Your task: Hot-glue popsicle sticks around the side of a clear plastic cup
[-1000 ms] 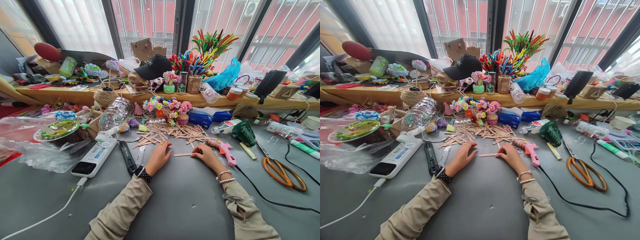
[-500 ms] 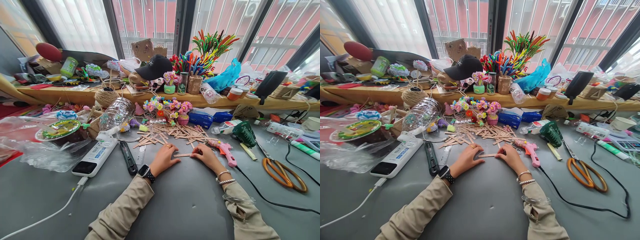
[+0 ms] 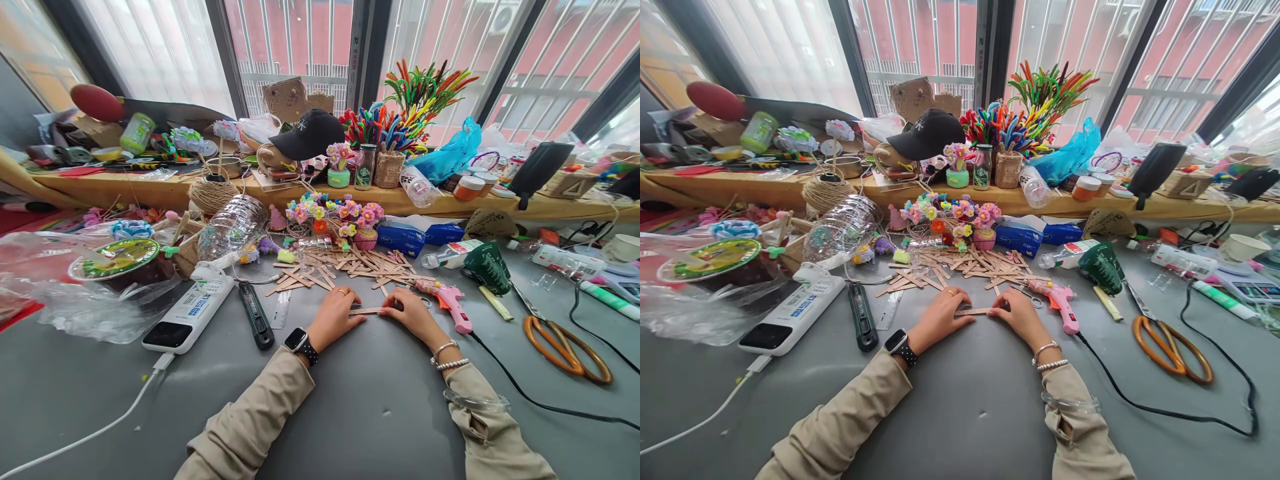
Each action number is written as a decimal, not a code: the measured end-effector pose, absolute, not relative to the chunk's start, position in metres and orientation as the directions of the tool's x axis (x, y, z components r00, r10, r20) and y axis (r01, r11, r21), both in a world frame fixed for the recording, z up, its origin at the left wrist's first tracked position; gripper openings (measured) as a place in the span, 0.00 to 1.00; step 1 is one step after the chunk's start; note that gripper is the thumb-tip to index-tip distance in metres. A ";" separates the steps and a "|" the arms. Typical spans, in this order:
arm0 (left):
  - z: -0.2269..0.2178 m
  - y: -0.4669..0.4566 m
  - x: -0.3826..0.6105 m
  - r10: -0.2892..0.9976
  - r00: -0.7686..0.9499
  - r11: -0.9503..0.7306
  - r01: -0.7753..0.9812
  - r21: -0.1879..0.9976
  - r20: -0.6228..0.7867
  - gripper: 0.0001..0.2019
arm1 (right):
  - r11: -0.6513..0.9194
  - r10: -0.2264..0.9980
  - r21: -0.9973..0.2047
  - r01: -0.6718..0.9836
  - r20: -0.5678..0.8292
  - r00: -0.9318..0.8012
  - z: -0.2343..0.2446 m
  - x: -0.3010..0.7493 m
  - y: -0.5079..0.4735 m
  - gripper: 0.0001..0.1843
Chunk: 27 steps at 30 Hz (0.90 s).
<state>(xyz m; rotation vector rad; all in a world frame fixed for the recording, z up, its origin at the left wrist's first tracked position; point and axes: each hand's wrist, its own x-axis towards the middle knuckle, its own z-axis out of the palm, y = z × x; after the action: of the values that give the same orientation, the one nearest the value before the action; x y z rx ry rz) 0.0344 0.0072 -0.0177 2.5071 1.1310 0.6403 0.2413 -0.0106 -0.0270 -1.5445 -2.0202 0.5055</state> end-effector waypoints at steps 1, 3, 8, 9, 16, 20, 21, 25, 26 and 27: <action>-0.018 0.007 0.035 0.765 0.584 -0.636 0.621 0.458 0.270 0.13 | 0.275 0.961 -0.592 0.758 0.192 -0.198 -0.027 0.241 -0.011 0.11; -0.019 0.008 0.037 0.768 0.579 -0.633 0.621 0.463 0.273 0.12 | 0.278 0.960 -0.591 0.757 0.192 -0.202 -0.027 0.241 -0.011 0.10; -0.021 0.011 0.040 0.762 0.588 -0.638 0.610 0.469 0.272 0.11 | 0.277 0.961 -0.590 0.758 0.192 -0.201 -0.025 0.239 -0.012 0.09; -0.021 0.011 0.040 0.762 0.588 -0.638 0.609 0.471 0.271 0.11 | 0.276 0.961 -0.590 0.759 0.191 -0.200 -0.025 0.239 -0.012 0.09; -0.020 0.011 0.040 0.755 0.595 -0.646 0.602 0.468 0.276 0.10 | 0.275 0.961 -0.594 0.756 0.186 -0.204 -0.023 0.237 -0.014 0.11; -0.021 0.012 0.041 0.748 0.602 -0.653 0.590 0.475 0.281 0.09 | 0.275 0.961 -0.593 0.756 0.187 -0.203 -0.023 0.237 -0.014 0.12; -0.021 0.012 0.041 0.748 0.602 -0.652 0.588 0.479 0.280 0.09 | 0.274 0.961 -0.593 0.757 0.186 -0.203 -0.023 0.237 -0.014 0.12; -0.020 0.012 0.041 0.754 0.601 -0.642 0.589 0.491 0.266 0.08 | 0.274 0.961 -0.592 0.758 0.183 -0.205 -0.022 0.236 -0.015 0.11; -0.020 0.012 0.041 0.756 0.599 -0.640 0.591 0.491 0.263 0.08 | 0.276 0.961 -0.591 0.758 0.183 -0.207 -0.021 0.236 -0.015 0.11; -0.019 0.012 0.041 0.758 0.598 -0.638 0.593 0.491 0.261 0.08 | 0.277 0.961 -0.589 0.759 0.185 -0.208 -0.021 0.236 -0.015 0.11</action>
<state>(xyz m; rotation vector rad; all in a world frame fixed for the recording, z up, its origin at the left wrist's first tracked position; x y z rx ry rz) 0.0406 0.0118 -0.0193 2.4742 1.0899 0.6455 0.2359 -0.0149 -0.0208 -1.5406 -2.0352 0.5116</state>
